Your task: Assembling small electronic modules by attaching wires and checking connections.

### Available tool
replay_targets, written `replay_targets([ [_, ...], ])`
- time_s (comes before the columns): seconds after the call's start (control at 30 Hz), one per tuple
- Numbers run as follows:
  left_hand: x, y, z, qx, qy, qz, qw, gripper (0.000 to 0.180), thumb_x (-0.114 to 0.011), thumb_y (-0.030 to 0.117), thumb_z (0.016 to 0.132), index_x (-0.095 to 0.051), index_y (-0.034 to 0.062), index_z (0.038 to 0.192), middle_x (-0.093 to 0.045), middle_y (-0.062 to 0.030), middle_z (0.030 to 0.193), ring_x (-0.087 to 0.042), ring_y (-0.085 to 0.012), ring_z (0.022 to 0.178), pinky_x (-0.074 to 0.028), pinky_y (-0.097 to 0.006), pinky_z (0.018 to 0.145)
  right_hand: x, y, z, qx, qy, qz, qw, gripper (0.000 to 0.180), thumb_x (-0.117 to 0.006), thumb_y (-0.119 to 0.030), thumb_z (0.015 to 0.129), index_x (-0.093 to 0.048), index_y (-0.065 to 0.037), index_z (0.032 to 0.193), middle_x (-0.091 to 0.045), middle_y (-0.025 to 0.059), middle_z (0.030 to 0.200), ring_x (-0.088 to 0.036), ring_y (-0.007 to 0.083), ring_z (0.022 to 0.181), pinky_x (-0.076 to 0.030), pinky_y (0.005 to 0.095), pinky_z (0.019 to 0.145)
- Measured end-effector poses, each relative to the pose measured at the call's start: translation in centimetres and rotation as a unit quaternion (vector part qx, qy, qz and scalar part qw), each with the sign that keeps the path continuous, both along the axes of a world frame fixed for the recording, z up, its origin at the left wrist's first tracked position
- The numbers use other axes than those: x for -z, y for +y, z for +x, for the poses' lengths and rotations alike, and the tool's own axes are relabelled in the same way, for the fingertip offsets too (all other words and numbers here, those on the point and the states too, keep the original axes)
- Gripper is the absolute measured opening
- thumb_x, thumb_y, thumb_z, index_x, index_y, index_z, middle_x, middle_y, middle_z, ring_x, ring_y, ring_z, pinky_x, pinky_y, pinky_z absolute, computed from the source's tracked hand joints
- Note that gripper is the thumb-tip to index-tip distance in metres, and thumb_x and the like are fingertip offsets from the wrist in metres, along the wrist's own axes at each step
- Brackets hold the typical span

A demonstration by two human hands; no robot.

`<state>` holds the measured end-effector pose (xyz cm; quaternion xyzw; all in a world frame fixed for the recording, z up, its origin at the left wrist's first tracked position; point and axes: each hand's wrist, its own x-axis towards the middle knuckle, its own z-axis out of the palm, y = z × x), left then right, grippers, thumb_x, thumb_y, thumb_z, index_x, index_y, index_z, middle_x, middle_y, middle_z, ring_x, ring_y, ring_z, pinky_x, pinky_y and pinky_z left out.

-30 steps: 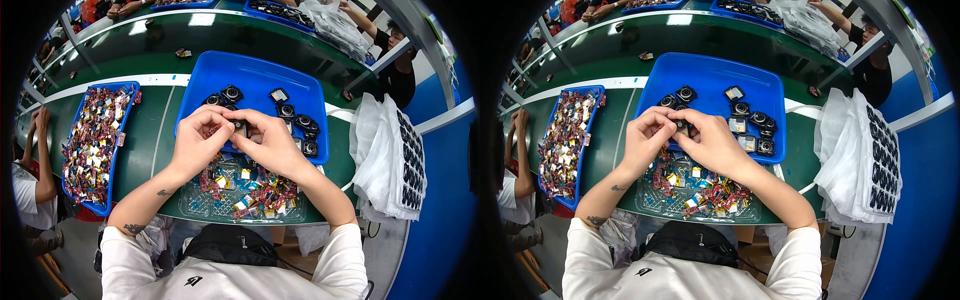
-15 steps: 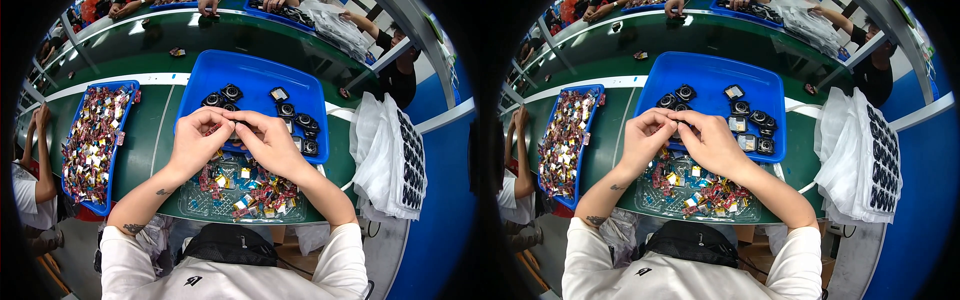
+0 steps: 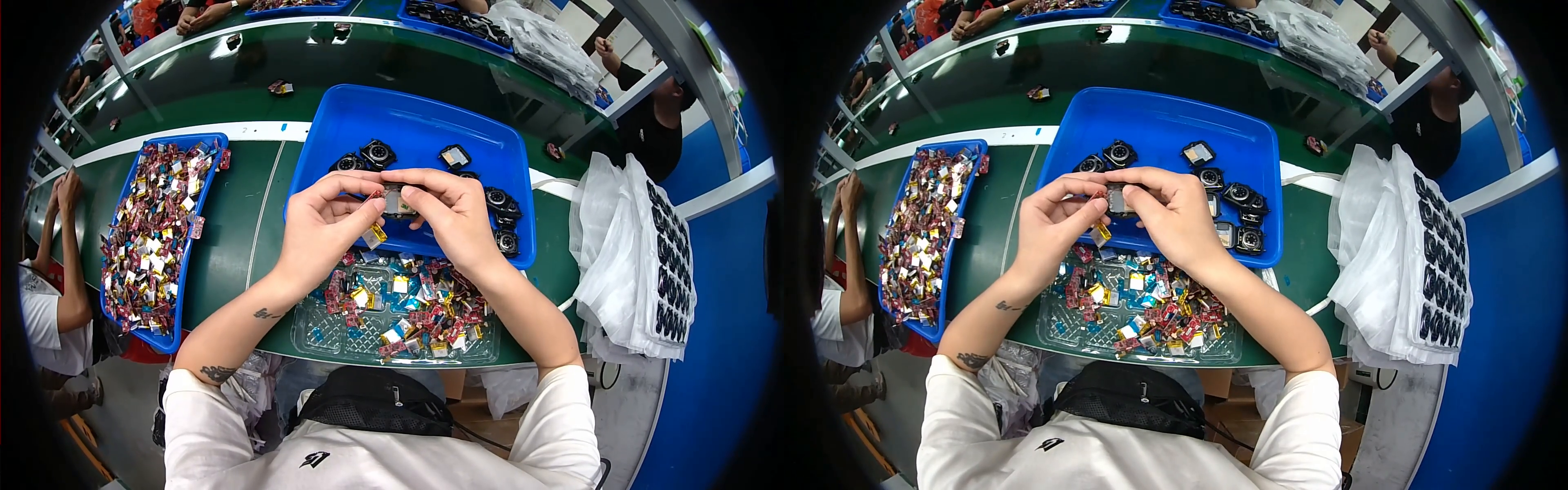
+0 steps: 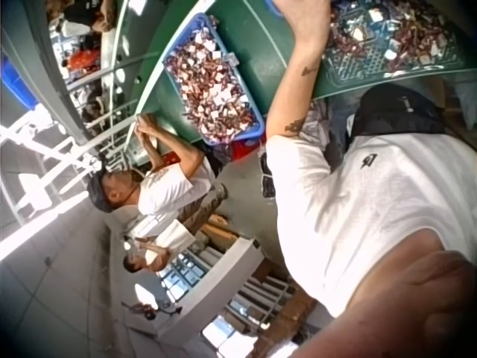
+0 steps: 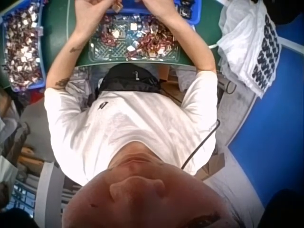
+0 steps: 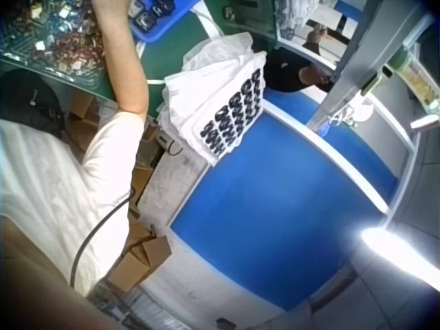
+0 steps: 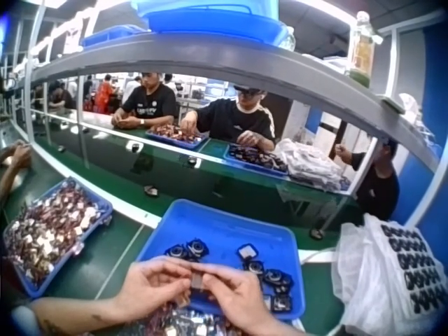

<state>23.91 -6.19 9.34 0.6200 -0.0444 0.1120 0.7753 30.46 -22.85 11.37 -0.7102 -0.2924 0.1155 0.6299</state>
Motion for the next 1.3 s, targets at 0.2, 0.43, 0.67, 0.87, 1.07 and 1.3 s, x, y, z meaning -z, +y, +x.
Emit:
replay_targets([
  [0.2,0.3,-0.1,0.1,-0.009,-0.011,0.005,1.0,0.016,-0.066,0.0,0.083,-0.061,-0.0049,0.097,-0.056,-0.0136,0.114,-0.064,-0.0152,0.088,-0.055,-0.025,0.078,-0.2,0.2,-0.2,0.028,0.018,0.023,0.999,0.024,-0.053,-0.006,0.087,-0.069,-0.004,0.105,-0.067,0.0019,0.078,-0.055,0.0033,0.065,-0.045,0.019,0.055],
  [0.43,0.5,-0.1,-0.1,-0.039,-0.015,0.039,0.998,0.013,-0.067,0.001,0.083,-0.062,-0.0042,0.095,-0.059,-0.0121,0.107,-0.063,-0.0132,0.085,-0.053,-0.023,0.075,-0.3,0.4,-0.5,0.037,0.019,0.017,0.999,0.02,-0.062,-0.008,0.086,-0.069,-0.003,0.105,-0.067,0.0043,0.079,-0.058,0.0044,0.066,-0.048,0.0189,0.058],
  [0.67,-0.1,0.0,-0.5,-0.004,0.03,0.025,0.999,0.013,-0.066,0.005,0.086,-0.064,-0.003,0.095,-0.067,-0.006,0.086,-0.063,-0.009,0.078,-0.052,-0.021,0.071,-0.8,0.3,-0.5,0.057,-0.025,0.002,0.998,0.019,-0.065,-0.007,0.082,-0.069,-0.003,0.1,-0.068,0.0037,0.079,-0.058,0.0041,0.067,-0.046,0.0189,0.058],
  [0.87,-0.1,0.1,-0.4,0.041,0.027,0.002,0.999,0.014,-0.067,0.008,0.086,-0.064,-0.0024,0.096,-0.067,-0.0065,0.086,-0.064,-0.0095,0.077,-0.05,-0.021,0.068,-0.2,0.2,-0.5,0.075,-0.095,0.006,0.993,0.018,-0.064,-0.007,0.081,-0.07,-0.003,0.098,-0.07,0.0068,0.082,-0.062,0.0077,0.07,-0.049,0.0212,0.062],
  [1.07,-0.2,0.2,-0.3,0.015,0.056,-0.001,0.998,0.016,-0.068,0.01,0.085,-0.065,-0.0016,0.096,-0.068,-0.007,0.082,-0.064,-0.0099,0.071,-0.047,-0.02,0.062,-0.3,0.4,-0.9,0.038,-0.095,0.019,0.995,0.02,-0.062,-0.007,0.084,-0.068,-0.002,0.103,-0.07,0.009,0.087,-0.066,0.0111,0.076,-0.051,0.0237,0.067],
  [1.3,-0.7,0.2,-0.5,-0.059,0.025,0.021,0.998,0.015,-0.07,0.006,0.083,-0.064,-0.0027,0.094,-0.067,-0.0078,0.082,-0.063,-0.0087,0.072,-0.05,-0.019,0.063,-0.1,0.6,-0.9,0.004,-0.068,0.043,0.997,0.022,-0.06,-0.006,0.087,-0.065,-0.001,0.108,-0.069,0.0097,0.093,-0.066,0.0133,0.081,-0.053,0.0254,0.07],
])
